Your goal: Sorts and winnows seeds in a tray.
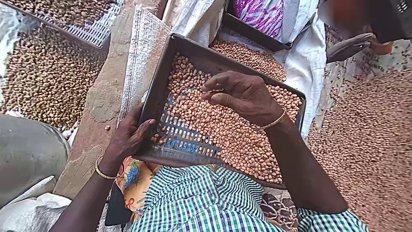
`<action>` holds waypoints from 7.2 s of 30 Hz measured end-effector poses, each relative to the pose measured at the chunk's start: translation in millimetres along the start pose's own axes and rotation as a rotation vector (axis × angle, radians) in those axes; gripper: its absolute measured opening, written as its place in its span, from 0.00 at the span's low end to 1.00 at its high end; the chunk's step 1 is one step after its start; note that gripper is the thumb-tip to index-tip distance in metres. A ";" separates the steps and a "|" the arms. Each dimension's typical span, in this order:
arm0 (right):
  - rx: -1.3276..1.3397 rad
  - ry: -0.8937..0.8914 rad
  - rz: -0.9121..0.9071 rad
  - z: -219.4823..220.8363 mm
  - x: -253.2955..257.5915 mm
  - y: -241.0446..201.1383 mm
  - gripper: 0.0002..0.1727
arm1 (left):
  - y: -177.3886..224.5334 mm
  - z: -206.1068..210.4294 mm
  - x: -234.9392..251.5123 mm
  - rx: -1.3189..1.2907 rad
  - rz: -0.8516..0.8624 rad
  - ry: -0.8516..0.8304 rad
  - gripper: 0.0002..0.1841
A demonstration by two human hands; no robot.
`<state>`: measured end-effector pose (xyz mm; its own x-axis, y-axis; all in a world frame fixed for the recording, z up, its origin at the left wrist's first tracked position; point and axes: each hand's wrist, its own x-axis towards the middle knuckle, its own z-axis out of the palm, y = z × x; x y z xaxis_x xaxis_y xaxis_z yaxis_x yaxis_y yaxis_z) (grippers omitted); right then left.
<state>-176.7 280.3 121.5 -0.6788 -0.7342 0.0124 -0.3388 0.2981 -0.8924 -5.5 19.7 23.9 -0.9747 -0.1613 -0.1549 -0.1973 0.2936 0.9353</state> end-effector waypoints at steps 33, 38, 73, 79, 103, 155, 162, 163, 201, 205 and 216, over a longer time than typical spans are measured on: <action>-0.734 0.000 0.184 71.7 -12.2 52.1 0.07 | 3.5 0.0 0.9 -0.020 0.032 -0.026 0.23; 0.227 0.300 0.339 26.3 -16.9 58.0 0.12 | 3.4 -0.8 -0.7 -0.036 0.022 -0.018 0.23; -0.261 0.236 0.152 56.7 -74.3 75.3 0.04 | 4.0 -1.4 -0.6 -0.063 0.015 -0.023 0.24; 0.088 0.295 0.314 30.5 -84.2 77.5 0.09 | 2.7 -1.1 1.0 -0.043 0.037 -0.030 0.23; -0.506 0.154 0.219 64.6 -60.0 65.4 0.09 | 4.0 -0.9 -1.3 -0.035 0.038 -0.008 0.24; -0.861 0.008 0.400 49.1 0.8 69.8 0.12 | 0.2 -0.4 0.8 -0.036 0.007 -0.005 0.23; 0.125 0.167 0.192 8.6 33.7 37.4 0.06 | -1.1 0.8 0.2 -0.066 0.003 0.000 0.23; 0.147 0.225 0.126 8.6 35.4 39.3 0.08 | -1.4 1.2 -0.3 -0.061 0.002 -0.006 0.23; -0.513 -0.084 0.036 113.8 12.4 50.5 0.09 | 5.8 1.7 2.0 -0.014 0.009 -0.014 0.24; -0.385 0.006 -0.188 102.3 71.2 -6.4 0.10 | 3.1 1.3 1.7 -0.005 -0.006 -0.009 0.24; -0.447 0.092 -0.169 36.1 82.9 88.0 0.23 | -10.2 6.2 1.4 0.085 0.055 0.044 0.27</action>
<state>-239.2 223.7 27.8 -0.6380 -0.7440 0.1986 -0.6823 0.4266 -0.5936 -5.5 22.2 12.2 -0.9790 -0.1835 -0.0886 -0.1539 0.3813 0.9115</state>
